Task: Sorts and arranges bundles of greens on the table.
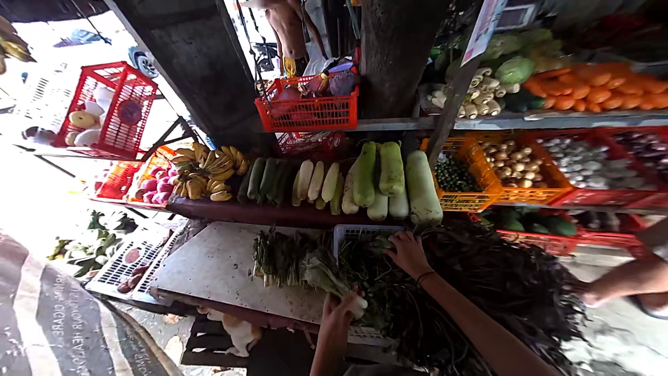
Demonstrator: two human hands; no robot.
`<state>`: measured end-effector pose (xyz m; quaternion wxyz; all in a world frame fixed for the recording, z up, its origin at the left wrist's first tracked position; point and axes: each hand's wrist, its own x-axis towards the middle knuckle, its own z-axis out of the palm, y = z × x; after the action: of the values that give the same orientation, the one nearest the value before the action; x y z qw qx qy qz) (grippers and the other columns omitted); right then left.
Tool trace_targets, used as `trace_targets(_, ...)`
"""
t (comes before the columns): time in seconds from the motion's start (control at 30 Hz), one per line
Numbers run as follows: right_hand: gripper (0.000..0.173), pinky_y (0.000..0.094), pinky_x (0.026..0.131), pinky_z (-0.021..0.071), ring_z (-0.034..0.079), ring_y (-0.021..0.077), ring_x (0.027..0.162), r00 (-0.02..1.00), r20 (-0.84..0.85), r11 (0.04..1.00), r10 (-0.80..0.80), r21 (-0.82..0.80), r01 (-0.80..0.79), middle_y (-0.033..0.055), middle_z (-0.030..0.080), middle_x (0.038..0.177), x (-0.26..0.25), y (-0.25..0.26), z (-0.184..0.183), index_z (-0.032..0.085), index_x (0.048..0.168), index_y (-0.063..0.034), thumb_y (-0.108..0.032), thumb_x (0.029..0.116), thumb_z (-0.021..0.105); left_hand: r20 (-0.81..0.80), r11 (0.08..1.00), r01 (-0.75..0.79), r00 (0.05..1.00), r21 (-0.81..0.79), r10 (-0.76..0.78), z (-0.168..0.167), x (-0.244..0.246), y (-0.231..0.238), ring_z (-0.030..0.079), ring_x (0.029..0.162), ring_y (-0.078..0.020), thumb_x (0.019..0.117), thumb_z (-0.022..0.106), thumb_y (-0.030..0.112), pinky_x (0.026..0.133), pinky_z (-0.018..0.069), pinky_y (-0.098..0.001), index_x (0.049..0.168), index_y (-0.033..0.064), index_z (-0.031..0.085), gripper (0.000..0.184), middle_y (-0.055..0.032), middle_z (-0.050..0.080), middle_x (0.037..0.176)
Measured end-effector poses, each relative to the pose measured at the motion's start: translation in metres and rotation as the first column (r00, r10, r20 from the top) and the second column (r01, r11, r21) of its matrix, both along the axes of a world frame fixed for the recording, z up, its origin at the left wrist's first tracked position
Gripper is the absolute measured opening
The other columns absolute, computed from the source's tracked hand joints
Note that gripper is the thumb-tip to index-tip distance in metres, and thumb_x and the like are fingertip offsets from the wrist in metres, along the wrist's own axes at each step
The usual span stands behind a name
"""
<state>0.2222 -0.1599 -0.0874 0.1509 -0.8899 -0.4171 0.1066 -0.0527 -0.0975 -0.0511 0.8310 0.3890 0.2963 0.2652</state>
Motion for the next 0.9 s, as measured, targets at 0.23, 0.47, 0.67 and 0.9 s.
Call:
trace_targets(0.23,0.069,0.0596,0.119,0.0279,0.058,0.0389,0.128,0.993,-0.102,0.997,-0.053,0.043,0.058,0.0227,0.066,0.129,-0.01,0.013,0.002,0.048,0.144,-0.0008,-0.043,0.0948,0.071,-0.187,0.992,0.022,0.982,0.126,0.001,-0.011,-0.004,-0.009,0.065,0.115,-0.0183,0.0821,0.084,0.014,0.096,0.0571,-0.0367,0.16,0.0073,0.021,0.1,-0.0156,0.056,0.141)
trace_targets(0.47,0.034,0.0554,0.116,0.0323,0.065,0.0316,0.118,0.998,0.039,0.968,-0.058,0.247,0.047,0.0106,0.074,0.12,-0.015,0.017,-0.003,0.072,0.13,-0.0155,-0.029,0.1012,0.06,-0.134,0.976,0.191,0.975,0.108,-0.176,-0.027,-0.007,-0.017,0.071,0.078,-0.0229,0.0923,0.075,0.012,0.068,0.061,-0.0346,0.143,0.001,0.039,0.063,-0.0175,0.07,0.1)
trace_targets(0.67,0.03,0.0515,0.099,0.0499,0.067,0.0364,0.107,0.996,-0.032,0.887,-0.082,0.454,0.088,0.0139,0.076,0.111,-0.024,-0.008,-0.019,0.076,0.126,-0.0154,-0.021,0.0971,0.067,-0.29,0.975,0.05,0.957,0.215,0.015,-0.029,-0.008,-0.021,0.059,0.125,-0.0196,0.0881,0.08,0.025,0.104,0.0523,-0.0381,0.156,0.0051,0.028,0.088,-0.0167,0.054,0.144)
trace_targets(0.9,0.025,0.0483,0.089,0.0463,0.068,0.023,0.088,0.952,0.276,0.72,-0.134,0.687,-0.098,0.0016,0.078,0.091,-0.039,-0.02,0.012,0.082,0.112,-0.0212,-0.023,0.0925,0.066,-0.161,0.957,-0.087,0.978,0.278,0.136,-0.029,-0.015,-0.019,0.066,0.112,-0.019,0.0905,0.071,0.006,0.095,0.0566,-0.0354,0.148,-0.0002,0.032,0.07,-0.0161,0.063,0.127)
